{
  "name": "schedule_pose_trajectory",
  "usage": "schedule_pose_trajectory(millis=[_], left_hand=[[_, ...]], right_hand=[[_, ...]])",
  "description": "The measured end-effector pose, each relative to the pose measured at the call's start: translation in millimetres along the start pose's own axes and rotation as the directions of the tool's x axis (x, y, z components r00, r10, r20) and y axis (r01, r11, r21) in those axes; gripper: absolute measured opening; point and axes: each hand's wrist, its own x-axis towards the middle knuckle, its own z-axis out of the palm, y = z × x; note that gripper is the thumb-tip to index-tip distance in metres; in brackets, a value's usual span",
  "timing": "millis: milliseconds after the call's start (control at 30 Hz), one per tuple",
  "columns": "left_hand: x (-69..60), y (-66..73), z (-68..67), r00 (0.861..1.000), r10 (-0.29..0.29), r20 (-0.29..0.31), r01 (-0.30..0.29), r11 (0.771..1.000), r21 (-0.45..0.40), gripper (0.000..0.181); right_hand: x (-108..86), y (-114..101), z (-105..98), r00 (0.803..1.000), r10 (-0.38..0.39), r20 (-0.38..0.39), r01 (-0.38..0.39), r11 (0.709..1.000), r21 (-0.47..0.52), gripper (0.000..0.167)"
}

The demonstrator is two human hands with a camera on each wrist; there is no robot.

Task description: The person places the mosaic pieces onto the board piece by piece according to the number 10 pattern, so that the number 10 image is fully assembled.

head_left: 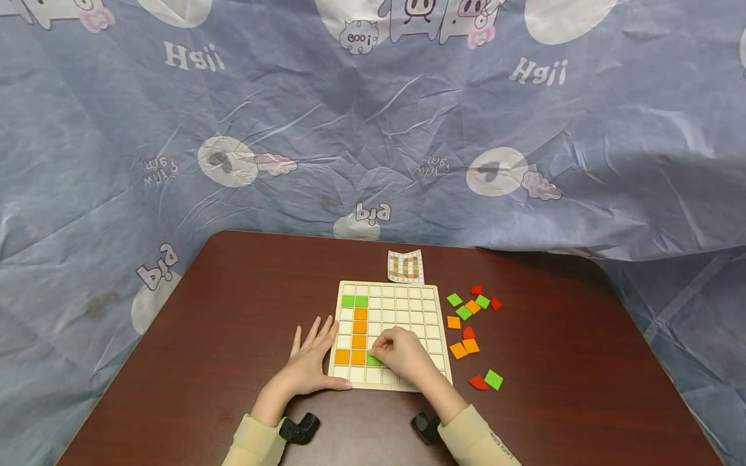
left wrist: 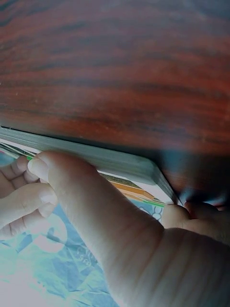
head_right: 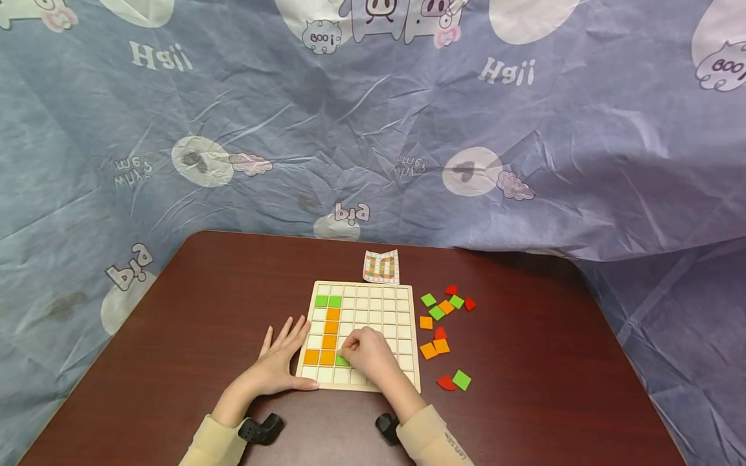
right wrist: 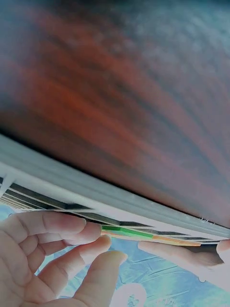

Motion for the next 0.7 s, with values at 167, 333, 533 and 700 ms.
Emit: schedule_pose_trajectory(millis=[167, 333, 533, 700], left_hand=[[-0.1, 0.6, -0.5, 1.0, 0.003, -0.003, -0.003, 1.0, 0.005, 0.119], [0.3, 1.3, -0.9, 1.0, -0.004, -0.001, 0.004, 1.0, 0.004, 0.12], [0.2, 1.3, -1.2, 1.0, 0.0, 0.0, 0.0, 1.0, 0.012, 0.12], [-0.1, 0.3, 0.1, 1.0, 0.005, -0.004, -0.005, 1.0, 0.0, 0.12]], right_hand=[[3.4, 0, -7, 1.0, 0.009, -0.016, -0.009, 0.999, 0.032, 0.009], [11.1, 2, -26, 0.995, 0.074, -0.062, -0.068, 0.994, 0.09, 0.006], [21.4, 17, -67, 0.979, 0.162, -0.122, -0.139, 0.974, 0.18, 0.014], [25.5, 43, -103, 0.954, 0.228, -0.196, -0.176, 0.953, 0.248, 0.028]])
